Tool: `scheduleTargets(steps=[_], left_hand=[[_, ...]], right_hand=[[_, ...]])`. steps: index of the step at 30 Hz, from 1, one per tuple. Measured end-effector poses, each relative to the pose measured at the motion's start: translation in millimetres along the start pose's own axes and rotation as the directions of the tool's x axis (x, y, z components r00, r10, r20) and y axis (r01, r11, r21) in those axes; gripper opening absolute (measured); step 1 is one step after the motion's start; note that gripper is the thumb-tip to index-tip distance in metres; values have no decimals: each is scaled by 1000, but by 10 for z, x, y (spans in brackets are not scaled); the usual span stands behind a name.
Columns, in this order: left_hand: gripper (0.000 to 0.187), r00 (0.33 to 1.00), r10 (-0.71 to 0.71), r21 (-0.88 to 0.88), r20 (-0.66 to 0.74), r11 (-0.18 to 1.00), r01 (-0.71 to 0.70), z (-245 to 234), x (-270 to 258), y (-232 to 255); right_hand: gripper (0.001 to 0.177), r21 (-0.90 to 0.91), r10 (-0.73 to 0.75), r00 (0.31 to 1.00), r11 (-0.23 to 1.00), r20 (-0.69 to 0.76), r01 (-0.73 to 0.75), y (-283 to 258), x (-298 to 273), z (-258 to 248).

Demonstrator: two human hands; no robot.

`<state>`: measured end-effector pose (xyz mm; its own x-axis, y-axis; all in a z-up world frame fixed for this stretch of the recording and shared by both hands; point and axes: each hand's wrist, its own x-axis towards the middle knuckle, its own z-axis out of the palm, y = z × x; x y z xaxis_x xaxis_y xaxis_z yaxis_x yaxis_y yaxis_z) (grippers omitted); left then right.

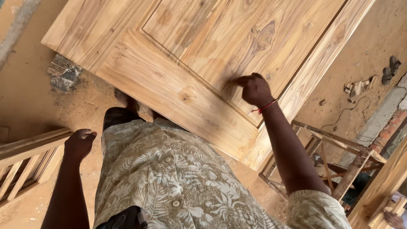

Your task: The person sands a large wooden door panel using a sanding block. They systematically rub the surface of the wood, moving from the center to the edges and corners, ensuring the entire panel is smoothed.

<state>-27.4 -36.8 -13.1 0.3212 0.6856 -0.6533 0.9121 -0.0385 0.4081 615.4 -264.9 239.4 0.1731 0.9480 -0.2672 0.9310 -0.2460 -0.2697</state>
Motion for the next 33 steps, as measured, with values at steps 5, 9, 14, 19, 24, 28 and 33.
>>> scheduleTargets(steps=[5,9,14,19,24,28,33], left_hand=[[51,999,-39,13,35,999,39,33,1,16],[51,1000,-21,-54,14,998,22,-61,57,130],[54,997,-48,-66,58,996,52,-126,125,297],[54,996,-6,1,93,1000,5,-148,187,237],[52,998,11,74,68,997,-16,-228,229,334],[54,996,-33,-18,86,999,35,-316,208,462],[53,995,20,98,93,995,-29,-357,303,385]], right_hand=[[51,121,158,961,984,-226,-133,-130,184,166],[41,101,110,966,991,-233,-88,-212,-66,303],[50,175,269,956,953,-117,-246,68,-335,177],[48,150,326,877,945,-353,-291,-213,-381,683],[59,25,363,930,931,57,-365,-122,-520,365],[53,-97,140,973,982,-183,-160,28,-272,80],[55,-22,12,988,1000,-155,-16,143,-403,262]])
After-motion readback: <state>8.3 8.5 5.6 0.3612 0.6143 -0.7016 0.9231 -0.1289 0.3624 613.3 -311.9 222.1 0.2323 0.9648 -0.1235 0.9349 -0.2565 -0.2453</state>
